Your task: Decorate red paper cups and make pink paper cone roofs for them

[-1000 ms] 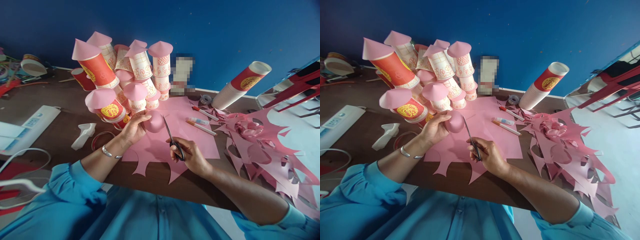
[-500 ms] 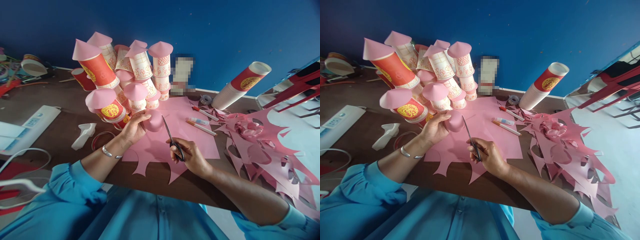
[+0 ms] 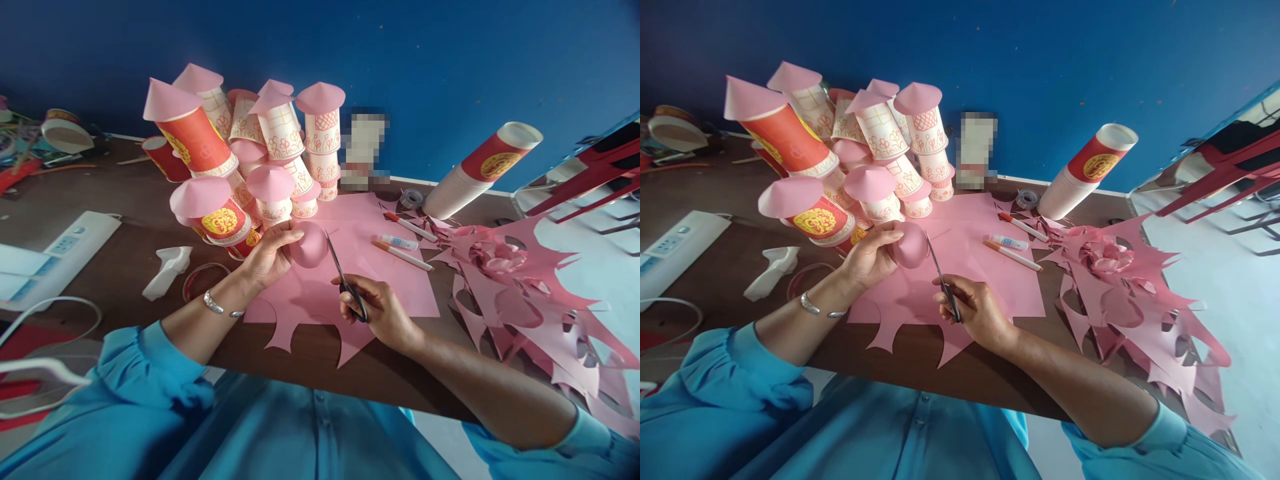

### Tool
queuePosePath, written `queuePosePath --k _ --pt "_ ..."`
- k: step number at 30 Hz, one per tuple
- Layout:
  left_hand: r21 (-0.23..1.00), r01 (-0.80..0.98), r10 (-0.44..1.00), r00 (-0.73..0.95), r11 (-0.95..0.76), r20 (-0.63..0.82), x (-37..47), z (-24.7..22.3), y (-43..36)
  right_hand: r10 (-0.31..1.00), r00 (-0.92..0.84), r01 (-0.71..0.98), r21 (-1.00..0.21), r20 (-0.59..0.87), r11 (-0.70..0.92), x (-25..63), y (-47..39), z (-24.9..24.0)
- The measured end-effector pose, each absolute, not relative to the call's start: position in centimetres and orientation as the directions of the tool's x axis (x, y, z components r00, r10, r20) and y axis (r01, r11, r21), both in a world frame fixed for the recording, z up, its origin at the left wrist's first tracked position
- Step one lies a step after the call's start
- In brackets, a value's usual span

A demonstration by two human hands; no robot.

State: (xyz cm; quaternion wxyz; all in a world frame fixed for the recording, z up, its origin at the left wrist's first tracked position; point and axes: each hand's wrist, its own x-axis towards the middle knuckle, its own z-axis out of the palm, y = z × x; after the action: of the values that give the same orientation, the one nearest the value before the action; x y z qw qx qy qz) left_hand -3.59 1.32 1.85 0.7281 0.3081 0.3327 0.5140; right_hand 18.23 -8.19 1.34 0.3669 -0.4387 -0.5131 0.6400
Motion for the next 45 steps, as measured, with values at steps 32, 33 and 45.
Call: queuePosePath --k 32,33,45 --pt "0.793 -0.555 0.965 0.211 0.251 -0.157 -3.52 1.91 1.31 0.918 -0.356 0.002 -0.983 -0.172 -0.184 18.25 -8.35 1.85" --pt "0.793 -0.557 0.966 0.207 0.247 -0.156 -3.51 1.93 1.32 0.918 -0.357 0.002 -0.982 -0.175 -0.186 18.25 -8.34 1.84" --pt "0.806 -0.525 0.953 0.261 0.273 -0.153 -3.6 1.98 1.22 0.917 -0.35 0.0 -0.979 -0.192 -0.205 18.19 -8.26 1.76"
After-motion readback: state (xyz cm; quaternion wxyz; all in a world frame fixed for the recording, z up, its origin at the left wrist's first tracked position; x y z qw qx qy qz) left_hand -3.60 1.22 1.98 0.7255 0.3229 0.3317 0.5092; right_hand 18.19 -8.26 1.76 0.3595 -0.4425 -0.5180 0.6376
